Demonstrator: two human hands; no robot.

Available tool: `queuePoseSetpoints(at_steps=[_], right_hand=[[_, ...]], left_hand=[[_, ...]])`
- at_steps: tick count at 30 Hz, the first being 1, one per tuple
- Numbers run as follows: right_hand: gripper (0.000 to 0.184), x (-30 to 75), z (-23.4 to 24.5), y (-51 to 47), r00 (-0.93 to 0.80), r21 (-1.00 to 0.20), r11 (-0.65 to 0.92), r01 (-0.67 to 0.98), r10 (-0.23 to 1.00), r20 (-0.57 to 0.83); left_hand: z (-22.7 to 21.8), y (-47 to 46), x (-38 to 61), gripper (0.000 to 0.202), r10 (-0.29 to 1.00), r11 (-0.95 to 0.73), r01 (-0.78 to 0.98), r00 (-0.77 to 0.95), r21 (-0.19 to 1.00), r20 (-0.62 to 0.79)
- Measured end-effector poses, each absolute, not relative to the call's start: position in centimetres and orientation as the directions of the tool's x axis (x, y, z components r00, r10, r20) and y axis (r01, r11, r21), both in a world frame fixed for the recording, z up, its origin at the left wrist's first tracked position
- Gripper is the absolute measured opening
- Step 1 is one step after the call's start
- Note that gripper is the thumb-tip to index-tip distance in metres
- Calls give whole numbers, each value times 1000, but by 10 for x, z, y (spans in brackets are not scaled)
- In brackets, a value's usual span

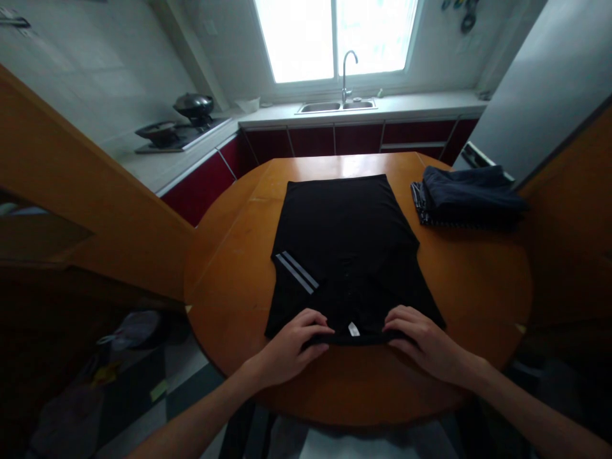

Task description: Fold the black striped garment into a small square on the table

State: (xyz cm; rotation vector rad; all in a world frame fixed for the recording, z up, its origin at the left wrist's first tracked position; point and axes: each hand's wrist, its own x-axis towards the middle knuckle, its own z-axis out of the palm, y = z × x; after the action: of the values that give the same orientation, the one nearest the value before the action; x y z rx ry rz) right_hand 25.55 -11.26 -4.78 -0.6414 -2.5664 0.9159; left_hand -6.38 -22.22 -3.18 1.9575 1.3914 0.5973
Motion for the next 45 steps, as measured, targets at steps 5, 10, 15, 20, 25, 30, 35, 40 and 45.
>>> queuePoseSetpoints(at_steps=[5,10,15,20,25,30,35,40,45], right_hand=[[26,242,-53,-107,-676,-735,532,421,724,137],[30,231,-68,-104,-570,-669,496,553,811,130],[28,227,-75,-102,-535,-445,590,674,805,256],[21,224,-66,-106,-534,-251,673,696,719,446],[47,213,-65,-121,-760,-166,873,458,482,436],[67,210,-72,-125,-856,-122,901,417,434,280],[71,221,-76,-120,-856,-106,897,429,441,269],[76,236,-78,-119,-840,-80,875,477,481,252],[84,247,-77,-119,-830,-87,857,508,514,216]], left_hand=[[-33,-211,-59,24,994,6,632,79,775,-72],[-50,-206,-58,30,1000,13,749,-22,663,6],[-59,-205,-56,38,993,-40,920,-7,389,120],[-45,-207,-34,51,946,-256,954,213,158,246],[-45,-204,-11,70,885,-465,877,458,123,84],[-53,-203,-12,80,901,-430,887,432,168,26],[-55,-209,-23,82,918,-393,900,395,188,27],[-58,-224,-43,83,934,-358,923,355,139,45],[-62,-232,-59,81,922,-386,919,383,79,61]])
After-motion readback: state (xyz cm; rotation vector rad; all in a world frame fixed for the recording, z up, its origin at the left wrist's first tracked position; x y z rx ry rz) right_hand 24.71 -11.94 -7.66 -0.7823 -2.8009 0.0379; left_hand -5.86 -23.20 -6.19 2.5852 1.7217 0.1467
